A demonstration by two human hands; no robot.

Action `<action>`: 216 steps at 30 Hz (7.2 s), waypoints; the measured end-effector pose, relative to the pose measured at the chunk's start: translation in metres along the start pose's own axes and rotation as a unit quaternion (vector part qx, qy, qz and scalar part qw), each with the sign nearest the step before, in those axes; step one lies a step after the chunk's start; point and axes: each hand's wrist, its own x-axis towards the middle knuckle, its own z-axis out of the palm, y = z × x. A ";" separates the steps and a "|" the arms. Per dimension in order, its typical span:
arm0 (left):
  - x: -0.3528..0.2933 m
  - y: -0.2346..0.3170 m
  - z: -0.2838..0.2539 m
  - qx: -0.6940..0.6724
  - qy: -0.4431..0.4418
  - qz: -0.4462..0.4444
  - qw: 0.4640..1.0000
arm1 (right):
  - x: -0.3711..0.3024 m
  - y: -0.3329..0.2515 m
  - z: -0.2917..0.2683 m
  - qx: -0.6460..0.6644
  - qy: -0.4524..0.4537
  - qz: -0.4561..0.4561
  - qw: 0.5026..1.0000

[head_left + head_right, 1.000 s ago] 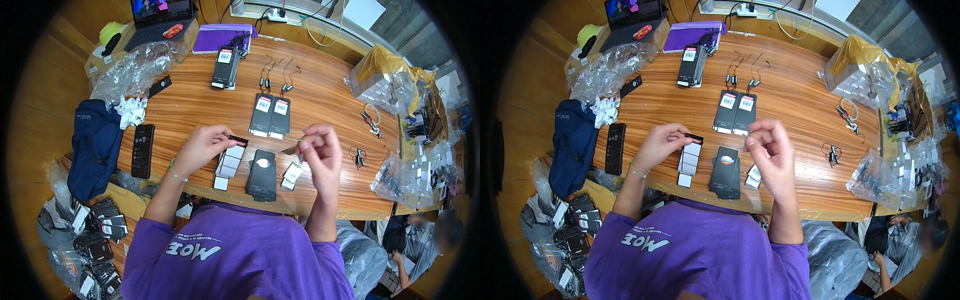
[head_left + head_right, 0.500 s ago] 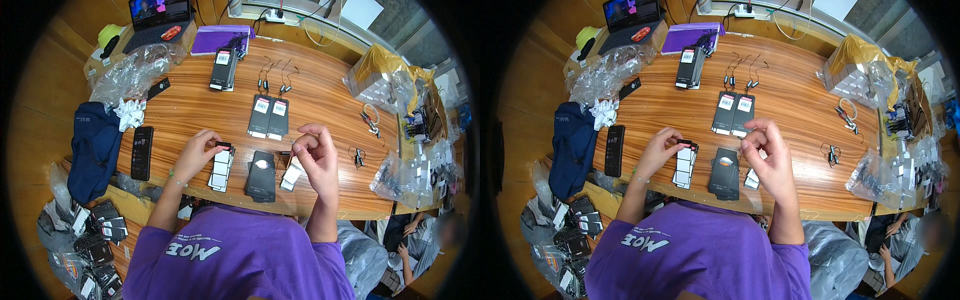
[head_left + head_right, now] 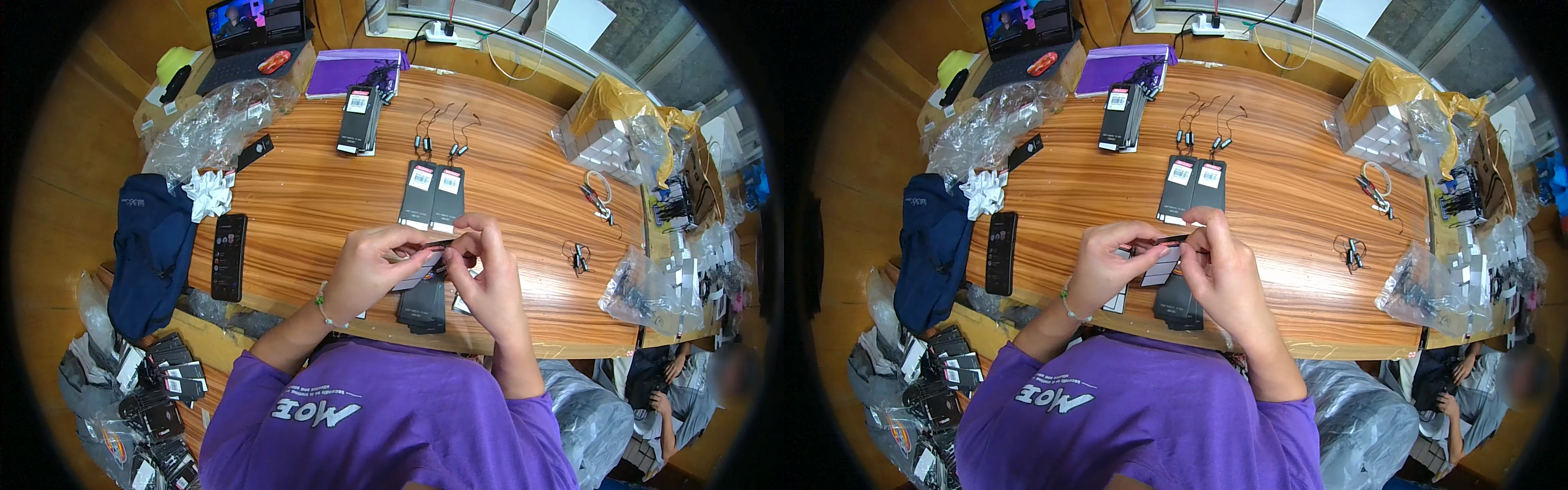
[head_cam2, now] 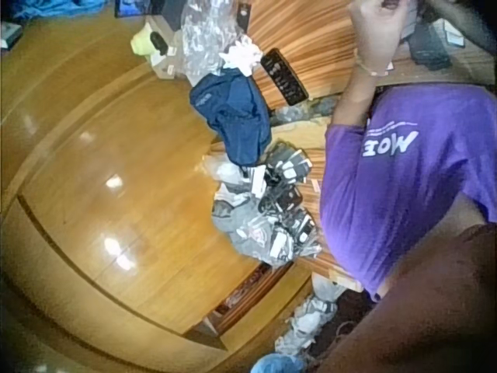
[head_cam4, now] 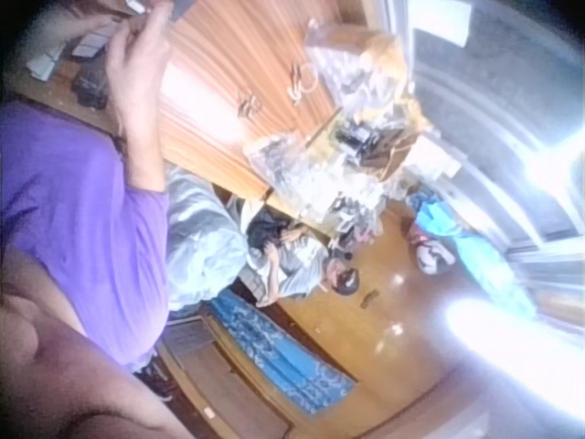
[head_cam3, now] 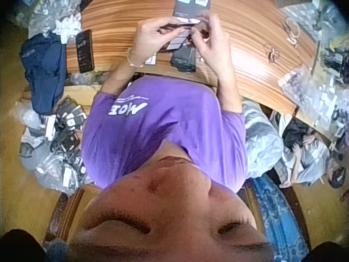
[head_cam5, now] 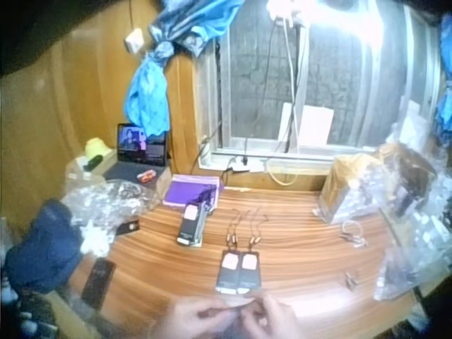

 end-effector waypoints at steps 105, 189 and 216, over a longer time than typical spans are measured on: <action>0.008 -0.009 0.015 -0.295 -0.004 0.070 0.953 | -0.002 -0.005 -0.013 0.292 -0.011 0.029 0.956; 0.102 -0.105 0.024 0.355 -0.054 0.115 0.926 | 0.251 0.229 -0.012 0.316 0.025 0.268 0.910; 0.005 -0.080 0.011 0.356 -0.165 0.181 0.902 | -0.064 0.108 -0.025 -0.200 -0.016 0.096 0.975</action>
